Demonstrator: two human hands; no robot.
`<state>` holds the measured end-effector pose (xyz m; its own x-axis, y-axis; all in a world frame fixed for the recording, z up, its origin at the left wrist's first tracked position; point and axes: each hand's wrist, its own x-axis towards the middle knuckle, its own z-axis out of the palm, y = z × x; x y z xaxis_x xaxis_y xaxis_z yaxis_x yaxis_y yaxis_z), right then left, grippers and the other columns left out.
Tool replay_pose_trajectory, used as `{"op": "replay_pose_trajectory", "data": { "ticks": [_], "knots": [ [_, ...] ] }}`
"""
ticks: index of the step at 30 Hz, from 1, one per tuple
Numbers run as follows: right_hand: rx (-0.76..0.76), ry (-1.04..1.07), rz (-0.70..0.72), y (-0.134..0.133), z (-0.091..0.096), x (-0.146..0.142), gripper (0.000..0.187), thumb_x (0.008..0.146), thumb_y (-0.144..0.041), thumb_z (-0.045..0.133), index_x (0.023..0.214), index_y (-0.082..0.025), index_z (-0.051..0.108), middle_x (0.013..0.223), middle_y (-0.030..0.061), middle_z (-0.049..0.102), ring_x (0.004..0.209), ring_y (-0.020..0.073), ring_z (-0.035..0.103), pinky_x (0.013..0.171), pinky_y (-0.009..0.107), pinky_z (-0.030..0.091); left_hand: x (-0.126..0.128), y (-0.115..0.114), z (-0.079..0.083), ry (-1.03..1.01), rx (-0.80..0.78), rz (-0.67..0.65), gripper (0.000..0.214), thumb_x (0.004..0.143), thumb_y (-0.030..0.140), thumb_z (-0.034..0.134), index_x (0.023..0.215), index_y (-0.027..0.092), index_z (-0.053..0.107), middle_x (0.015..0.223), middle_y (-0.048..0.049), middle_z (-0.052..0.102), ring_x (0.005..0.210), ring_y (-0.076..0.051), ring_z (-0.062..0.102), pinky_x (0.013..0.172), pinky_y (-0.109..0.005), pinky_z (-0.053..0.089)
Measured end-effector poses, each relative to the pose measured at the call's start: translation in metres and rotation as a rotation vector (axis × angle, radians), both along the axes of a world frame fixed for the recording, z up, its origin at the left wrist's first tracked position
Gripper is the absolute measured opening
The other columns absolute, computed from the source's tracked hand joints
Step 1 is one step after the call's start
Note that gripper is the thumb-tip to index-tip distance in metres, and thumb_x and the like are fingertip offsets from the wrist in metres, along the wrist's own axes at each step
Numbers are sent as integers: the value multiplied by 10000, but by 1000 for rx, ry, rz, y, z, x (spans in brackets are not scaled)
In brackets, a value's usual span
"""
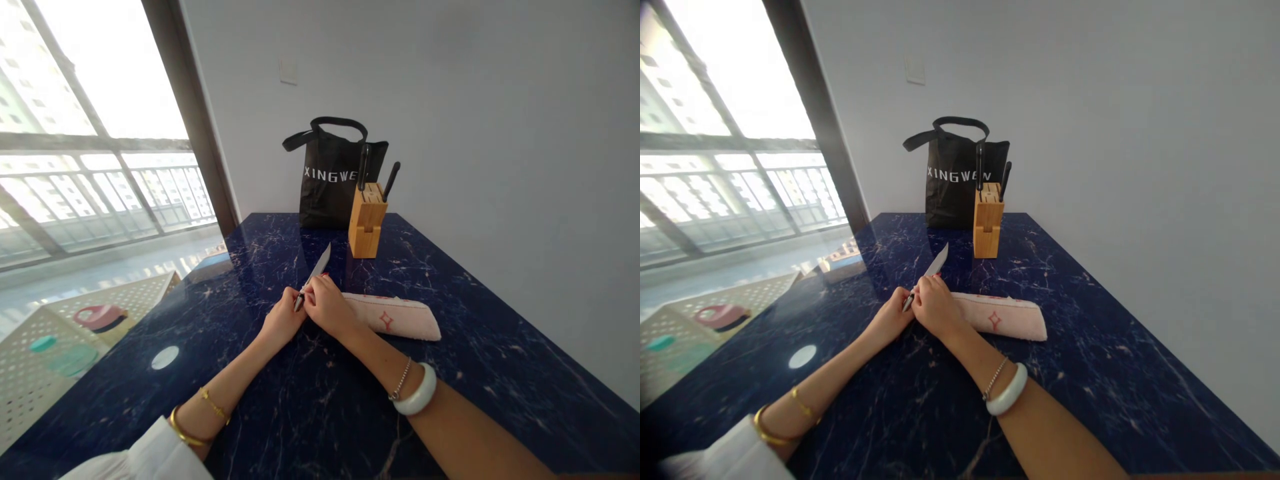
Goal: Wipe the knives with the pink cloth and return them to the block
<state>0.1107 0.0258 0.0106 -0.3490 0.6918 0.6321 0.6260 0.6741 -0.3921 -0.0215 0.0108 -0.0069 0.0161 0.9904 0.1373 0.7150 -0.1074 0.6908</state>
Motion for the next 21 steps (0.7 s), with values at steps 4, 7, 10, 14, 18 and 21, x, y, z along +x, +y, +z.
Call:
{"op": "replay_pose_trajectory", "data": {
  "ticks": [4, 7, 10, 14, 18, 21],
  "knots": [
    [-49, 47, -8, 2, -4, 2, 140, 706, -66, 463, 702, -194, 405, 743, 31, 516, 787, 179, 471, 789, 325, 414, -2, 4, -3, -160, -17, 23, 198, 768, 365, 479, 855, 207, 397, 695, 13, 544, 545, -141, 524, 480, -224, 358],
    [-91, 116, -32, 1, -4, 3, 130, 711, -76, 483, 706, -191, 423, 730, 25, 512, 762, 173, 479, 747, 312, 425, -2, 6, -4, -208, -23, 37, 192, 776, 337, 456, 879, 204, 365, 691, 19, 527, 493, -123, 495, 452, -216, 354],
    [-61, 151, 0, 0, -2, 5, 90, 756, -94, 482, 747, -181, 462, 773, 37, 533, 798, 174, 484, 764, 307, 420, 0, 3, -1, -164, -25, 8, 170, 772, 318, 462, 862, 209, 366, 684, 16, 533, 559, -144, 526, 511, -227, 366],
    [-43, 89, 84, 0, 0, 6, 71, 784, -102, 479, 773, -171, 494, 818, 47, 549, 853, 178, 475, 809, 310, 409, 3, -4, 6, 59, -18, -26, 143, 787, 317, 441, 868, 227, 367, 758, -12, 573, 688, -200, 571, 589, -261, 359],
    [-47, 69, 55, 1, 1, 8, 102, 743, -75, 503, 744, -176, 488, 776, 36, 547, 818, 179, 474, 822, 322, 409, 3, -6, 7, 76, -43, -12, 167, 795, 359, 432, 900, 243, 375, 791, -14, 595, 746, -217, 590, 636, -278, 378],
    [-34, 56, 52, -2, 3, 8, 103, 753, -75, 486, 754, -178, 486, 785, 41, 549, 826, 185, 471, 828, 333, 407, 2, -5, 5, 49, -44, -15, 170, 790, 361, 438, 895, 241, 379, 791, -10, 595, 762, -213, 590, 660, -285, 387]
  ]
}}
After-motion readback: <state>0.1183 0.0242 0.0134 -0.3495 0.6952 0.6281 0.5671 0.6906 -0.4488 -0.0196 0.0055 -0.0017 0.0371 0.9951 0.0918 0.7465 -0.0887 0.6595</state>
